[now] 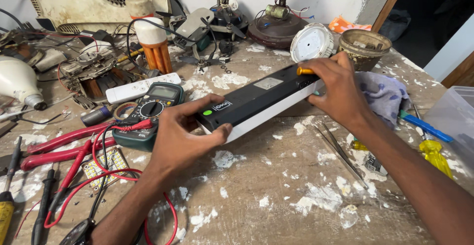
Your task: The person uses a screwdriver to unscrew and open the housing of an LED emergency light, then lifts out the LED panel and handles its wiring. They turn the light over, press on the LED panel, and later handle a round lamp fixture and a small LED circuit board on the workbench.
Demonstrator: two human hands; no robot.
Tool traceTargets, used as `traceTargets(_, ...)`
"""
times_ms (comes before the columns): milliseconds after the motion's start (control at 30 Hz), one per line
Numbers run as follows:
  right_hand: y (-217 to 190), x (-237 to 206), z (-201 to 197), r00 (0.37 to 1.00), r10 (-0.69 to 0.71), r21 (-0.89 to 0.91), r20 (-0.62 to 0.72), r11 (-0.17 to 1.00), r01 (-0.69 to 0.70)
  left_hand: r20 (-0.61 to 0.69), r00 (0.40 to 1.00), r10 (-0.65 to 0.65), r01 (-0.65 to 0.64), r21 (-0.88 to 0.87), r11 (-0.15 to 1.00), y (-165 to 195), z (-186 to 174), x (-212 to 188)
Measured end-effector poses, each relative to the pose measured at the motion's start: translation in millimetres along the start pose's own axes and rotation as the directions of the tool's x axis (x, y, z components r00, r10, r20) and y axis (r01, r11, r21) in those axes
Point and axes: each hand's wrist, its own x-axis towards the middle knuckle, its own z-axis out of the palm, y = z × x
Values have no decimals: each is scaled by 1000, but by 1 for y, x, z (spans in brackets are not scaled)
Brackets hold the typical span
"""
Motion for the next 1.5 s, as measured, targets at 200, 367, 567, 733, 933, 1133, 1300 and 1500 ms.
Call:
traceTargets(200,-16,-1,-15,979,-43,-111,-201,994,21,-139,977,162,-192,-245,950,-10,-11,5)
traceTargets(367,-28,3,-9,967,-164,-128,-194,982,141,-341,939,39,-201,-455,868,-17,-21,13)
traceTargets(567,-47,-3,-12,920,-328,-80,-212,945,319,-348,927,-143,-154,-697,700,-41,-24,23)
traceTargets(733,-63,-4,-16,902,-371,-20,-220,927,376,-184,981,-66,-66,-631,773,-49,-11,20)
traceTargets(933,-70,-2,-19,913,-369,-7,-176,928,374,-203,956,-211,-19,-763,646,-40,-4,19)
traceTargets(1133,-63,8,-31,975,-219,320,49,928,192,-217,961,-169,-63,-771,633,-34,-7,18)
traceTargets(1300,-56,13,-31,942,-64,434,329,896,-91,-198,971,-131,-58,-734,677,-30,-9,14)
traceTargets(1500,-43,8,-26,816,7,461,578,822,-334,-153,981,-120,-21,-697,717,-30,-7,11)
